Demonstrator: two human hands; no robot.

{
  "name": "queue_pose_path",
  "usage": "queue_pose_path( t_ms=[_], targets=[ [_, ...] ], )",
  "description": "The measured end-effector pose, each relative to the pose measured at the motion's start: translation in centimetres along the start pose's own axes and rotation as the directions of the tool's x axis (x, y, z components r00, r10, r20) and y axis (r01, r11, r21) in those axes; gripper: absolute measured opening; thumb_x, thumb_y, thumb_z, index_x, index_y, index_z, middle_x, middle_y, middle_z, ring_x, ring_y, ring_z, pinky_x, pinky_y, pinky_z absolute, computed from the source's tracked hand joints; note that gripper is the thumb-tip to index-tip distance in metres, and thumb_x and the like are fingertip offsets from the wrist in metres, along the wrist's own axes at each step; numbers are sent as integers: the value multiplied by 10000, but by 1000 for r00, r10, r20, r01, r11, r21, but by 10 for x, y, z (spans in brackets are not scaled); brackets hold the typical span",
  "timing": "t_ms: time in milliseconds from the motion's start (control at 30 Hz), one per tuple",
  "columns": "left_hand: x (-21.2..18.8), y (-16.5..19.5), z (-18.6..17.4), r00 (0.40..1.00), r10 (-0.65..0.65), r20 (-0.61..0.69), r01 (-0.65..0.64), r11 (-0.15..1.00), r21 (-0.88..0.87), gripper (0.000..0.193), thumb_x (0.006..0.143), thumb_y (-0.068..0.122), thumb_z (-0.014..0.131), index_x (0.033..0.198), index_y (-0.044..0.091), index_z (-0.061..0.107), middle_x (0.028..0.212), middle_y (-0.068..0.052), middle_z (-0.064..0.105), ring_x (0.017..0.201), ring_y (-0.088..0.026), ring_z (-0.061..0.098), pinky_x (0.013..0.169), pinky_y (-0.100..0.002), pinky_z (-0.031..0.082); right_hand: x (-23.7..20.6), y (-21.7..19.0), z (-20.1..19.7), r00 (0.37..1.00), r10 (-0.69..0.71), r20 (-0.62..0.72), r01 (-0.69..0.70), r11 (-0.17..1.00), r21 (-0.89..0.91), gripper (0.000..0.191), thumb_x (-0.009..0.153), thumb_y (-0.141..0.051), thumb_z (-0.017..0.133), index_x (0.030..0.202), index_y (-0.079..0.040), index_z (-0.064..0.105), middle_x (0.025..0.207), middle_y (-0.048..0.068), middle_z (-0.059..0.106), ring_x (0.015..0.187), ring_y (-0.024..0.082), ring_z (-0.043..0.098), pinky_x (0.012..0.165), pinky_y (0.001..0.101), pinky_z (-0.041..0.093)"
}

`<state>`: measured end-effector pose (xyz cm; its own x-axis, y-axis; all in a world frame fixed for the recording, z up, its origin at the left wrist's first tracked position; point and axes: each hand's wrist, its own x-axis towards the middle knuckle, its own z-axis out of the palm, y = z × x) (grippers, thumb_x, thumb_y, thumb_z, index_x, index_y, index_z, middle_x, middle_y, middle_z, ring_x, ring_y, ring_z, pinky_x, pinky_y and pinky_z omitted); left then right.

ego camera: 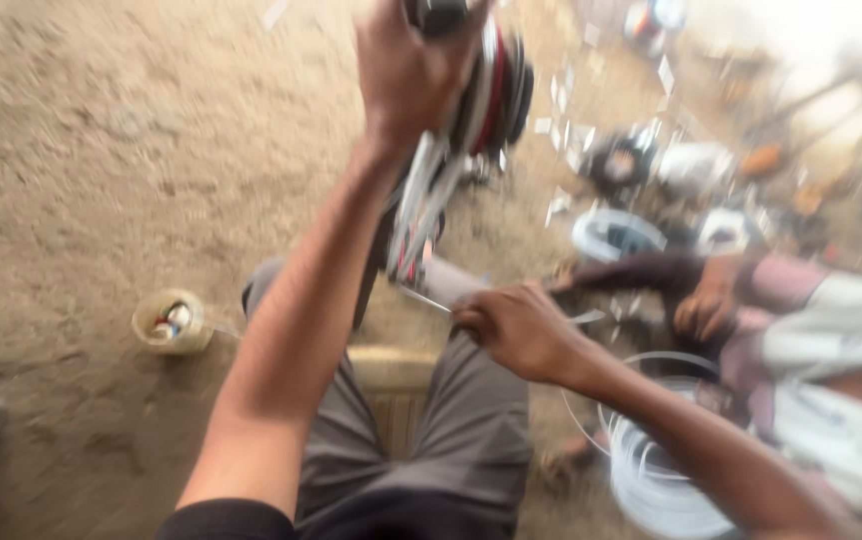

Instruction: The person sits on a chair and winds white wire onto a handheld spool winder, holding the winder in one hand while pulling and guiding wire from a loose coil with the other hand, turning the winder to wrap the wire around it.

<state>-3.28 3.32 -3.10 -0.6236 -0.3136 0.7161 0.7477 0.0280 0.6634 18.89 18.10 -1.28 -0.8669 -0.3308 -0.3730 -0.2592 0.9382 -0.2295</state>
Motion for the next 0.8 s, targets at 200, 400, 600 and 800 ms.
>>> queue_pose_path(
  t_ms=[200,400,600,800],
  targets=[
    [-2,27,-12,984,-163,71,162,987,21,566,923,406,810,1274,53,541,825,-76,761,630,-127,763,485,-266,620,-38,-60,-121,994,-36,107,55,983,-175,200,915,-276,628,943,-99,717,856,110,725,799,278,704,752,440,533],
    [-3,37,-22,968,-201,151,205,979,-13,590,926,460,793,1242,45,517,783,-74,731,522,-118,681,452,-297,531,-16,-76,-192,1000,-11,-14,-2,707,-707,340,1049,-404,552,911,-103,627,749,18,604,629,151,567,576,314,528],
    [-11,59,-35,991,-100,94,107,992,-73,556,929,356,850,1273,45,544,806,-37,717,643,-123,685,554,-289,521,6,-46,-225,806,-592,17,189,230,-955,216,1011,-240,645,883,-70,675,749,64,638,672,140,587,658,308,531],
    [-8,71,-45,990,-99,96,105,993,-62,495,948,284,848,1271,79,534,831,-33,720,693,-97,714,603,-277,542,41,12,-230,684,-725,77,140,28,-990,202,977,-257,702,840,-109,692,710,11,623,686,121,576,685,279,528]
  ],
)
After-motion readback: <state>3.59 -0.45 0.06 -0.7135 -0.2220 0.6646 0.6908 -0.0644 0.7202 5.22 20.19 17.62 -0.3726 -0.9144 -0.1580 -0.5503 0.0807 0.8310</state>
